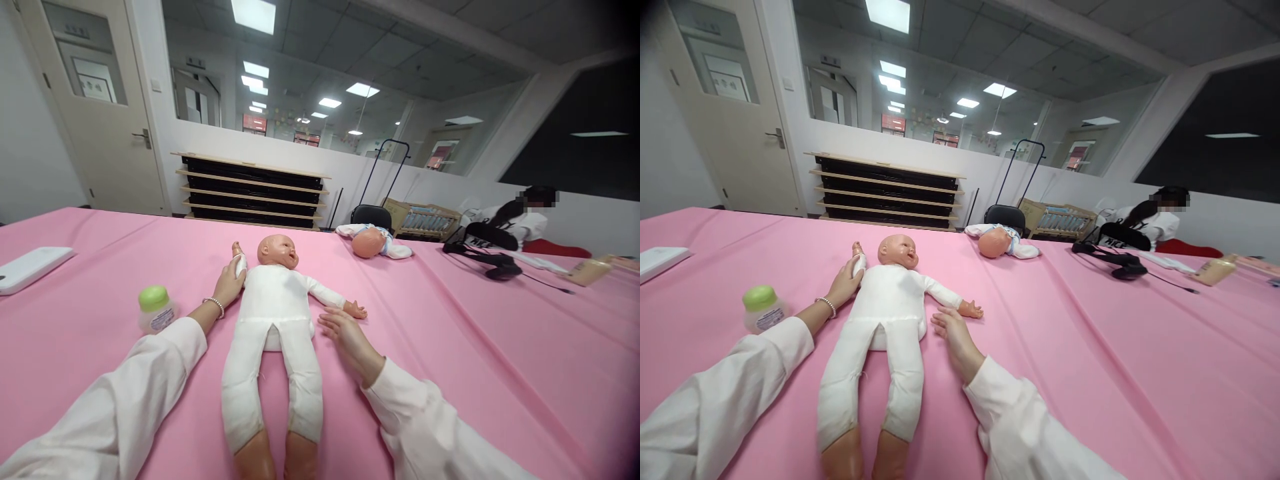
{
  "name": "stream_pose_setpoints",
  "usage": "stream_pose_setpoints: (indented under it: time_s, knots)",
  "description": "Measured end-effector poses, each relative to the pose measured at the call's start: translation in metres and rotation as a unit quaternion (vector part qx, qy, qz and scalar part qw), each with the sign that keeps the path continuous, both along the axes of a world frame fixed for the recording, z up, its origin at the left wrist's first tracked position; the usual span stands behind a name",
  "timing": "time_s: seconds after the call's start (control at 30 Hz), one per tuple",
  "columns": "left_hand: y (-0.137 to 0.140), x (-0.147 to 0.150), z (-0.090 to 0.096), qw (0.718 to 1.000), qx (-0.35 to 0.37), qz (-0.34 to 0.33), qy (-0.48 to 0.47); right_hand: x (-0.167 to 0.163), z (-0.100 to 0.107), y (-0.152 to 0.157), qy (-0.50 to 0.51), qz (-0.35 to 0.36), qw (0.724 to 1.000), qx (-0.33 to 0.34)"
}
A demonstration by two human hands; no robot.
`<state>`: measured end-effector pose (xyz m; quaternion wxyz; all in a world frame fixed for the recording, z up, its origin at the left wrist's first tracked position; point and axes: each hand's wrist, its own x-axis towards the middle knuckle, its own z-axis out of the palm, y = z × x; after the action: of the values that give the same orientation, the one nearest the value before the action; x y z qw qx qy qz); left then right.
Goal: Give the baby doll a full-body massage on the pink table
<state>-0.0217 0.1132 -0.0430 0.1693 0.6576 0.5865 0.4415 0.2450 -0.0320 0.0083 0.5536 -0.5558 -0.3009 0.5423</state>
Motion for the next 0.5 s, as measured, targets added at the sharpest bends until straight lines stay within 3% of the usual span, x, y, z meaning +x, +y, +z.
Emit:
stream_pose_setpoints:
  time_s: [0.07,0.2,0.37,0.5]
  knots:
    - [0.000,0.000,0.000,1.000,-0.001,0.003,-0.005,0.001,-0.017,0.026,0.074,0.001,0.997,-0.037]
    - [-0.001,0.000,-0.001,0.999,0.017,0.009,-0.034,0.002,-0.031,0.075,0.172,-0.001,0.985,-0.028]
    - [0.000,0.001,-0.002,0.991,-0.014,0.025,-0.133,-0.002,-0.033,0.122,0.159,-0.107,0.977,0.089]
    - [-0.001,-0.001,0.002,0.978,-0.007,0.032,-0.208,0.005,-0.038,0.135,0.109,-0.160,0.964,0.181]
